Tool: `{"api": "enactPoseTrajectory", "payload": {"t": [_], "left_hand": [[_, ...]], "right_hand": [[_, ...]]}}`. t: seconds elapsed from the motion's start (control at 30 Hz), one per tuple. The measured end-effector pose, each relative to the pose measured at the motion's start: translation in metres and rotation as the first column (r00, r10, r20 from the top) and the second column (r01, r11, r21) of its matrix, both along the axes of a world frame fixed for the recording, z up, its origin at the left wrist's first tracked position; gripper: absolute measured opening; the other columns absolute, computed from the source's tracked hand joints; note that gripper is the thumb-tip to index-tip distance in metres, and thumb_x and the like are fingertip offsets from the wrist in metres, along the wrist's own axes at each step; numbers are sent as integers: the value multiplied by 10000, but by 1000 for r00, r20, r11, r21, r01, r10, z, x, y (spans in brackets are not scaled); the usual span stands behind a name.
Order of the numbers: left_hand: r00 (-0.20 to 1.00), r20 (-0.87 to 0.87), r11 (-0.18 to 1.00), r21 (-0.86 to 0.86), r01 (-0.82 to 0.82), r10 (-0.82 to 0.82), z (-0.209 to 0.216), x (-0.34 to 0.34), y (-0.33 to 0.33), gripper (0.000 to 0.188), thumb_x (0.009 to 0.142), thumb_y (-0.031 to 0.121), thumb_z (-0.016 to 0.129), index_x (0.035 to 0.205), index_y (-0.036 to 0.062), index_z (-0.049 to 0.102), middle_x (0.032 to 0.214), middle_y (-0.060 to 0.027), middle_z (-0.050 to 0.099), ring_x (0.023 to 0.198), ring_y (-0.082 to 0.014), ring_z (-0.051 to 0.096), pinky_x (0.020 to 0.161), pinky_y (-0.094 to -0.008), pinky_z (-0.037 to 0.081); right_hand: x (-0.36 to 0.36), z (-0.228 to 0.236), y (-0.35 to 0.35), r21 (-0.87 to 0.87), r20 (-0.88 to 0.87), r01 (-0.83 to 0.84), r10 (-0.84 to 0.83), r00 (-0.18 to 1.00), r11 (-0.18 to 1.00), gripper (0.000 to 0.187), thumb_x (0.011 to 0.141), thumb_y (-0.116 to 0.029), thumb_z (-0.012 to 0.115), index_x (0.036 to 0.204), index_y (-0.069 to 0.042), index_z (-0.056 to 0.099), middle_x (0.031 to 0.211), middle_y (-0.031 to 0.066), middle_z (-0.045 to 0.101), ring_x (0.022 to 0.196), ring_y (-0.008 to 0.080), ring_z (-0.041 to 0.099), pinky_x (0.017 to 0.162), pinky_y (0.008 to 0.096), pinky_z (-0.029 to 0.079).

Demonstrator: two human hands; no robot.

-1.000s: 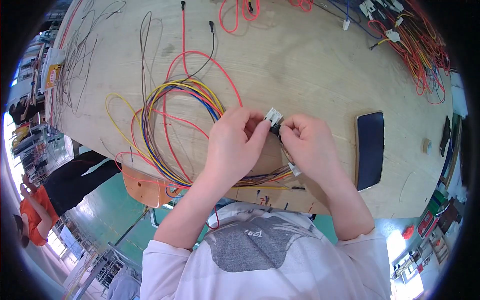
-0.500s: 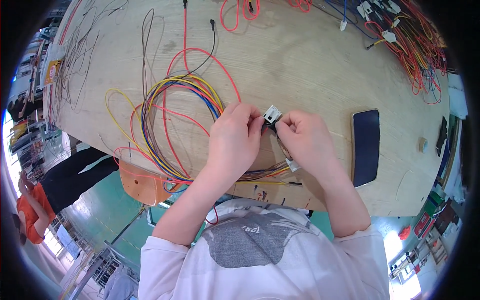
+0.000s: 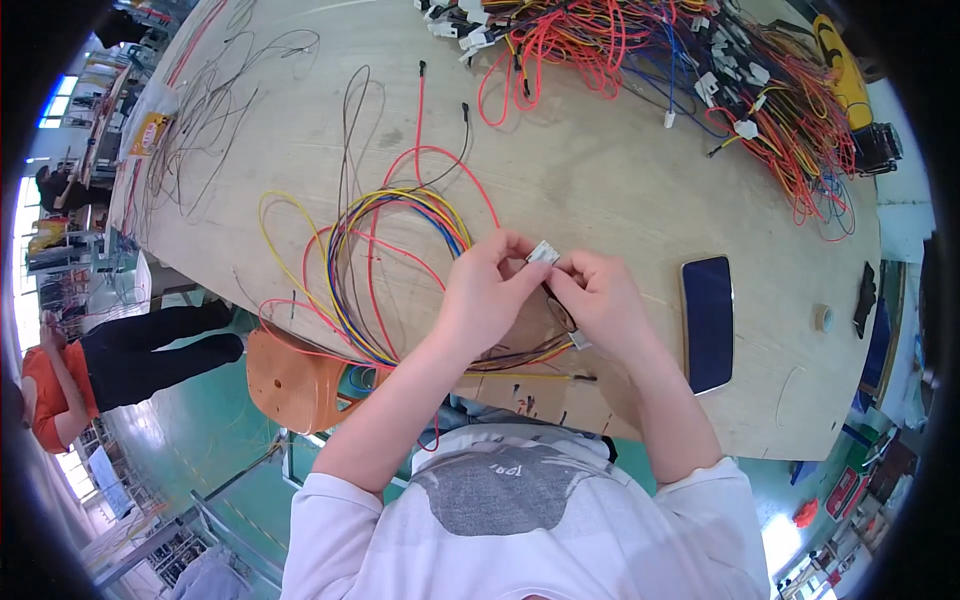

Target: Wrapping bundles of electrical wires with tape to create a wire harness.

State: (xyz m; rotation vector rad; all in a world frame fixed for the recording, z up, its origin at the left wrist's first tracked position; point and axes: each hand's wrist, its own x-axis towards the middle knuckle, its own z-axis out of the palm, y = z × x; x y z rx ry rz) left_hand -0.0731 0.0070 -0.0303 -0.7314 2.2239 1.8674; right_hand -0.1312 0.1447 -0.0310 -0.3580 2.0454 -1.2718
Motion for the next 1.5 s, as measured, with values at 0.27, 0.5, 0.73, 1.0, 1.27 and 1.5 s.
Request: {"api": "enactPoseTrajectory", "payload": {"t": [0.27, 0.5, 0.73, 1.0, 1.27, 1.5], "left_hand": [[923, -160, 881, 389, -268, 351, 23, 15, 7, 99, 839, 56, 516, 919, -3, 512, 753, -19, 553, 562, -39, 478, 487, -159, 389], [956, -189, 930, 335, -150, 223, 22, 26, 6, 179, 796, 124, 585, 937, 22, 541, 726, -1, 530, 558, -45, 462, 503, -177, 382], [946, -284, 967, 241, -85, 154, 31, 37, 6, 189, 776, 98, 608, 937, 4, 569, 839, -44, 601, 737, -76, 548, 667, -219, 450], [915, -284, 911, 376, -169, 287, 40, 49, 15, 194, 788, 95, 579, 951, -10, 571, 844, -50, 596, 742, -93, 541, 672, -238, 451], [903, -424, 990, 143, -8, 69, 39, 57, 8, 213, 732, 111, 622, 898, -9, 565, 794, -69, 565, 711, -119, 529, 639, -255, 438], [830, -551, 976, -211, -46, -80, 25, 57, 8, 238, 704, 103, 630, 901, -1, 548, 825, -106, 517, 753, -217, 519, 661, -303, 427]], "right_hand": [[12, 17, -1, -125, -273, -37, 1, 962, 992, 145, 783, -140, 548, 817, -1, 572, 682, 144, 563, 648, 270, 534, 597, 349, 409], [23, 30, 1, -107, -364, -70, 26, 931, 992, 125, 792, -116, 528, 836, -9, 574, 728, 153, 558, 685, 296, 527, 627, 359, 410], [37, 44, -7, -21, -468, -22, 10, 884, 1000, 165, 825, -149, 535, 814, 14, 556, 643, 117, 518, 561, 204, 464, 530, 294, 366], [53, 38, -5, -377, -164, -12, -54, 985, 926, 183, 878, -141, 457, 789, -1, 535, 657, -8, 510, 593, 55, 449, 523, 204, 355], [58, 22, -2, -312, -256, 14, -99, 962, 950, 168, 878, -136, 455, 884, 3, 548, 708, 10, 544, 614, 62, 479, 546, 197, 382], [52, 24, 2, -402, -364, 126, -284, 887, 907, 164, 854, -109, 484, 935, 22, 541, 693, 6, 531, 621, 63, 489, 546, 199, 390]]}}
